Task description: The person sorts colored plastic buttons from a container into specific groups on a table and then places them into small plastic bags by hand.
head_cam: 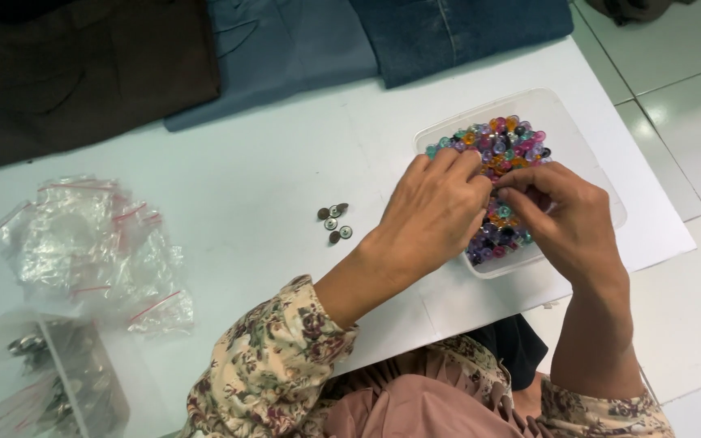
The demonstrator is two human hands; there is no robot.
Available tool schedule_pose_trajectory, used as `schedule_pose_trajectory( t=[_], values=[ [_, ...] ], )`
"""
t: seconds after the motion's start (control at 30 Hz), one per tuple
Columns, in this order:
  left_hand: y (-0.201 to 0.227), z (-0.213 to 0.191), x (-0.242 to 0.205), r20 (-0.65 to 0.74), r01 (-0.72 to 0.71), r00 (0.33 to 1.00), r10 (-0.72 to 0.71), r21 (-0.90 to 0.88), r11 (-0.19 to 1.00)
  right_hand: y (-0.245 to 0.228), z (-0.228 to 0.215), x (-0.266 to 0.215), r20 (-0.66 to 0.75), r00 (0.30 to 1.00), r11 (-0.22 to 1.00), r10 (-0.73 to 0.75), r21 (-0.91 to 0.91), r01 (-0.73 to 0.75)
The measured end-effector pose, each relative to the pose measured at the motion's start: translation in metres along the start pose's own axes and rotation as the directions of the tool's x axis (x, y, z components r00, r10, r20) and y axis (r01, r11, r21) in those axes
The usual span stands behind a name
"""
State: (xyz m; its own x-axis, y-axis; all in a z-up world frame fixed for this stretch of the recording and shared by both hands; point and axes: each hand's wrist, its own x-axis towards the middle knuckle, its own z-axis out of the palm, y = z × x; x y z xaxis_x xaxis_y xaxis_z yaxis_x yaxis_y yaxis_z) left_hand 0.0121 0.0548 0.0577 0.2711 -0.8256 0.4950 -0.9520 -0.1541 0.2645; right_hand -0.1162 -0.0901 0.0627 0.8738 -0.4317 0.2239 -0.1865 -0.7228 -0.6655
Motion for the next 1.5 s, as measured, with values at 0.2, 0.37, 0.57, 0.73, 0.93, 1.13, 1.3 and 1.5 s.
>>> schedule_pose_trajectory(
  t=[0.2,0.37,0.57,0.73,0.93,1.13,1.3,1.5],
  values=[
    [-0.039,-0.068,-0.06,0.136,0.211,0.973,-0.189,-0.17,0.963,-0.064,0.02,-0.016,-0.007,0.969,0.967,-0.248,0.061,0.248],
    [-0.06,-0.08,-0.109,0.26,0.425,0.886,-0.384,-0.125,0.897,-0.076,0.082,-0.023,0.061,0.897,0.899,-0.437,0.025,0.436],
    [-0.074,-0.07,-0.128,0.298,0.544,0.808,-0.508,-0.045,0.838,-0.078,0.134,-0.006,0.117,0.915,0.917,-0.385,-0.062,0.394],
    [-0.07,-0.073,-0.116,0.249,0.528,0.827,-0.504,-0.035,0.849,-0.09,0.126,-0.003,0.112,0.935,0.939,-0.336,-0.041,0.342],
    [-0.049,-0.067,-0.093,0.152,0.405,0.911,-0.384,-0.149,0.902,-0.08,0.067,-0.013,0.172,0.93,0.944,-0.325,0.12,0.308],
    [-0.02,-0.039,-0.064,-0.034,0.13,0.99,-0.14,-0.207,0.97,-0.028,-0.01,0.003,0.246,0.925,0.94,-0.289,-0.111,0.323],
    [0.0,-0.015,-0.038,-0.048,0.048,0.997,-0.061,-0.229,0.972,-0.005,-0.007,0.012,0.506,0.859,0.902,-0.078,-0.33,0.277],
    [-0.003,-0.002,-0.028,-0.002,0.057,0.998,-0.059,-0.273,0.96,0.009,0.019,0.019,0.646,0.76,0.788,0.072,-0.504,0.354]
  ],
)
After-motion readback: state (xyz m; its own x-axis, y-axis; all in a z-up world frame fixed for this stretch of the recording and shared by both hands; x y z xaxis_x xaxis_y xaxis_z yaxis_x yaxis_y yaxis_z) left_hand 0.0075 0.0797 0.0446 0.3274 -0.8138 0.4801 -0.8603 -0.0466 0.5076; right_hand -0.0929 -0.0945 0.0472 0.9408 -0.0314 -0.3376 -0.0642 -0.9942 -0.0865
